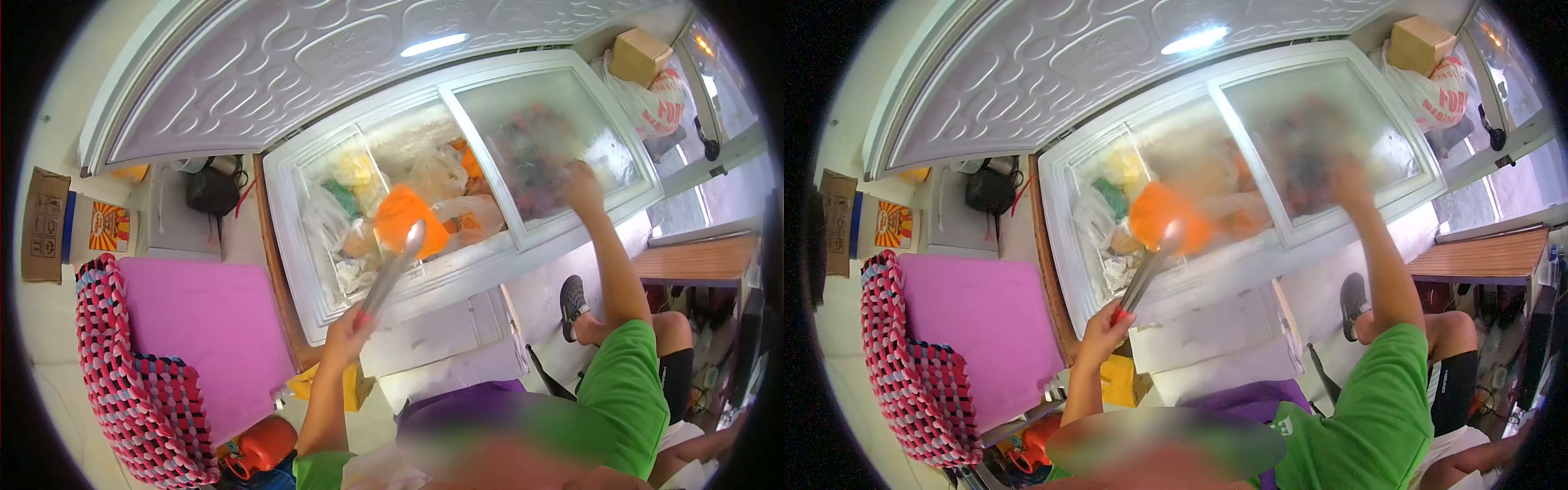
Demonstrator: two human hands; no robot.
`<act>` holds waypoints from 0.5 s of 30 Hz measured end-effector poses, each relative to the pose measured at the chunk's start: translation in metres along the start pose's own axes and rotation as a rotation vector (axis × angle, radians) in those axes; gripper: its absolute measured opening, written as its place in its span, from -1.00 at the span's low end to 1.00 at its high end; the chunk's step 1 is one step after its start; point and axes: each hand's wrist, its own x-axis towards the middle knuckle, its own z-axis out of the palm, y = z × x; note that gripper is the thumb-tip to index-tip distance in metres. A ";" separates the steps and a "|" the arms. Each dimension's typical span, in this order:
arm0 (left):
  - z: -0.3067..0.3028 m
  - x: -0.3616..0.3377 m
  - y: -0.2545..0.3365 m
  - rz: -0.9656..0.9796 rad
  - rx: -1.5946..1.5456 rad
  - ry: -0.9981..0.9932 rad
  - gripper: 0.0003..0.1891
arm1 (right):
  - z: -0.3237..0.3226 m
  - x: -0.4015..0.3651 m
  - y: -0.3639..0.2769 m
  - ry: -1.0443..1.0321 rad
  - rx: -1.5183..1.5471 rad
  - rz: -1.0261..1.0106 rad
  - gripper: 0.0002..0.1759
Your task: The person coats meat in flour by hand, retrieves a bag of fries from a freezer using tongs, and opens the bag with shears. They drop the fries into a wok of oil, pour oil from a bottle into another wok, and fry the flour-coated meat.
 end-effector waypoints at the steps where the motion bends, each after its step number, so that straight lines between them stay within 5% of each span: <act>1: 0.001 -0.012 -0.002 -0.039 -0.124 0.011 -0.56 | 0.002 -0.010 0.019 0.013 0.039 0.050 -0.63; 5: 0.003 -0.049 0.005 -0.089 -0.234 0.054 -0.56 | 0.042 -0.040 0.094 0.090 0.034 0.361 -0.52; 15: 0.043 -0.067 0.041 -0.073 -0.373 0.028 -0.71 | 0.071 0.002 0.226 -0.014 -0.118 0.585 -0.34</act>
